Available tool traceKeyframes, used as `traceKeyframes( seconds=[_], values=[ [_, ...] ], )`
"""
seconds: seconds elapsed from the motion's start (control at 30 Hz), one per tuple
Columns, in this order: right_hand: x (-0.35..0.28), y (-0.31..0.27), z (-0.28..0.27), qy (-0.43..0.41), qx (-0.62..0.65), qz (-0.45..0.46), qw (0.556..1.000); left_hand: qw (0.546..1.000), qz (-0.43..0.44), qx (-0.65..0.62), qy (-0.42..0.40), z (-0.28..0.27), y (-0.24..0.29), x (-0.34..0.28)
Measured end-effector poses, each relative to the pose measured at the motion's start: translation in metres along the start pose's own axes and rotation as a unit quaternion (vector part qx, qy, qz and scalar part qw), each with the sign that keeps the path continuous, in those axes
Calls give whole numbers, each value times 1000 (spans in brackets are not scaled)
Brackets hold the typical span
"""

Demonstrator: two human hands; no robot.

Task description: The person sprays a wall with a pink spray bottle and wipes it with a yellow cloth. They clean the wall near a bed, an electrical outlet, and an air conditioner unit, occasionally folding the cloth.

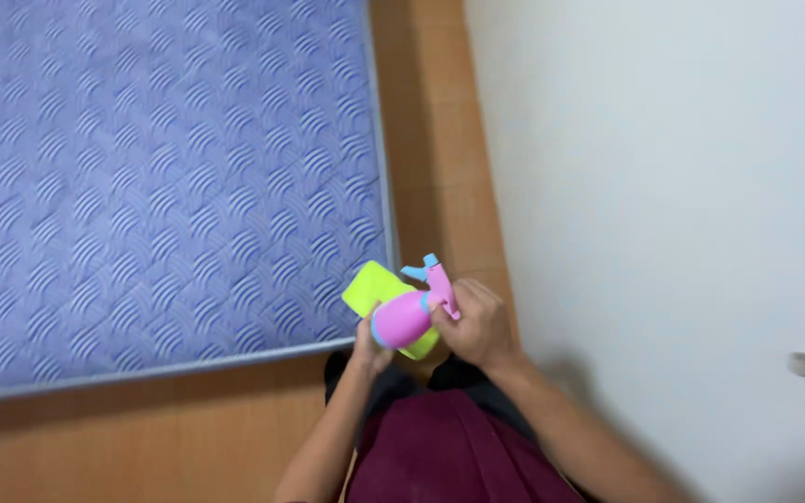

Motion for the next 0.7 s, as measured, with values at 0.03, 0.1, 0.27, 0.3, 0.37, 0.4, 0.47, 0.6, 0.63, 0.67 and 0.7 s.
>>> traceKeyframes(
  seconds=[0.03,0.1,0.27,0.3,0.37,0.4,0.47,0.6,0.63,0.67,0.7],
  values=[
    [-3,0,-20,59,15,-37,997,992,-76,-52,-92,29,-17,5],
    [4,12,-44,116,40,-65,990,980,-108,-77,-149,90,-37,15],
    [25,55,-87,203,129,-108,965,968,-146,-24,-201,185,-56,10],
    [34,63,-94,185,126,-87,971,971,-160,-27,-175,195,-56,12],
    [56,73,-100,170,127,-72,974,974,-168,-26,-151,209,-48,26],
    [65,80,-103,120,137,-43,982,971,-178,-62,-148,216,-50,34],
    [91,92,-105,71,143,-18,987,966,-185,-100,-150,226,-51,59],
    [157,114,-95,-33,231,-64,970,980,-138,-99,-105,229,-41,127],
    [175,119,-89,-60,226,-103,967,982,-129,-109,-87,225,-35,146],
    [196,123,-88,-60,226,-111,966,982,-122,-109,-91,242,-13,147],
    [219,126,-85,-106,235,-84,963,970,-169,-92,-150,261,8,146]
  ],
)
Point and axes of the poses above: each hand's wrist, its own x-axis towards the middle knuckle, its own z-axis out of the palm, y = z × x, the point moved 2 cm from there along x, towards the middle knuckle, and after that the axes turned 4 degrees about z, right-handed, at the moved point
